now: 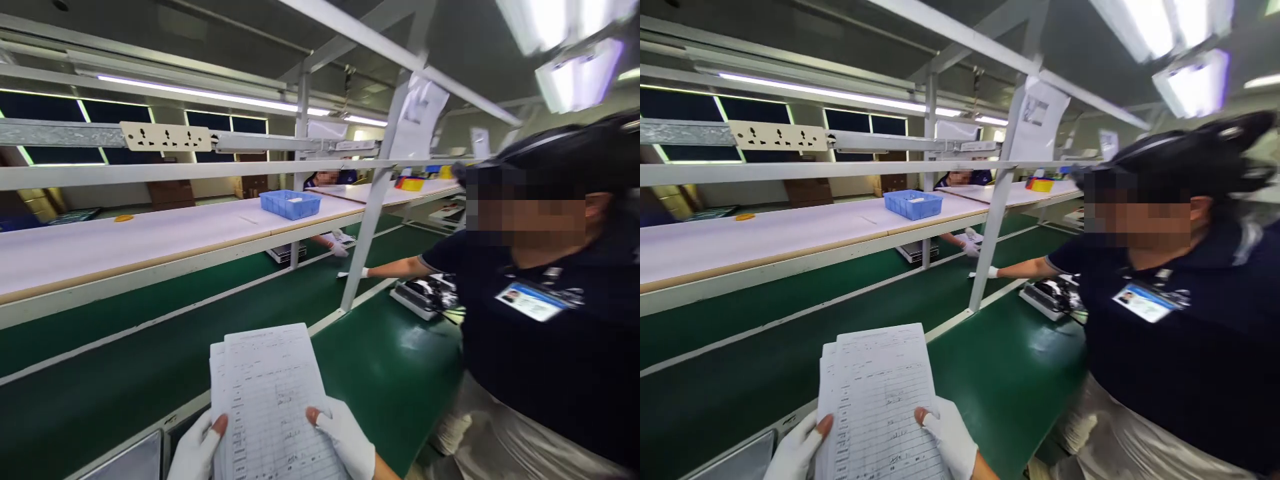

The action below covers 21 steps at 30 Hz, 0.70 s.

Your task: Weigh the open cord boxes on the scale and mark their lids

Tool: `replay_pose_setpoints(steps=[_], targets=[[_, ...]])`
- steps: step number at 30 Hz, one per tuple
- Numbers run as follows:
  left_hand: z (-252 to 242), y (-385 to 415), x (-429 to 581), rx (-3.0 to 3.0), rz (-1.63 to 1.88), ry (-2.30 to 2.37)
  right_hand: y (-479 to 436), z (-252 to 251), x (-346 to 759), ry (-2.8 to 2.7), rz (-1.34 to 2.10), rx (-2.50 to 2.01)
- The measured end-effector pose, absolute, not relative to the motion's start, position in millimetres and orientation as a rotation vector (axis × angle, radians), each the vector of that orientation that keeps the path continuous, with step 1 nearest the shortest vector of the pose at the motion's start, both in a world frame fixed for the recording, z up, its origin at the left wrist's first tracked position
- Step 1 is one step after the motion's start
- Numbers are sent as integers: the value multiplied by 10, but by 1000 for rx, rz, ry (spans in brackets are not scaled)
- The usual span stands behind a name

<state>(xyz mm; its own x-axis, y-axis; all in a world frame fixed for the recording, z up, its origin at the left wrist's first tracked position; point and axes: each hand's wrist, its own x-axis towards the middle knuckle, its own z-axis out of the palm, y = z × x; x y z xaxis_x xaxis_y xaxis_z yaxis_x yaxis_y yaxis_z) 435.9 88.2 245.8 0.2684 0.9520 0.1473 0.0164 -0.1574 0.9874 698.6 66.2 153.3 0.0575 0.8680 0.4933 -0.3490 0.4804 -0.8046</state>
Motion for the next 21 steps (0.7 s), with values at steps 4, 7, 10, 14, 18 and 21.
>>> replay_pose_setpoints(steps=[4,7,10,14,18,21], targets=[[2413,868,4777,1448,1228,908,710,1474,7302,-1121,1201,-506],[2384,881,4982,1378,1297,861,830,1359,7477,-1090,1256,-572],[2392,927,5098,1443,1306,881,996,1231,7610,-1071,1200,-631],[2400,1084,5176,1467,1299,889,1192,1113,7713,-959,1224,-657],[2388,1267,5243,1317,1338,945,1310,1062,7758,-879,1276,-654],[2354,1392,5292,1241,1327,987,1384,1049,7785,-865,1319,-636]])
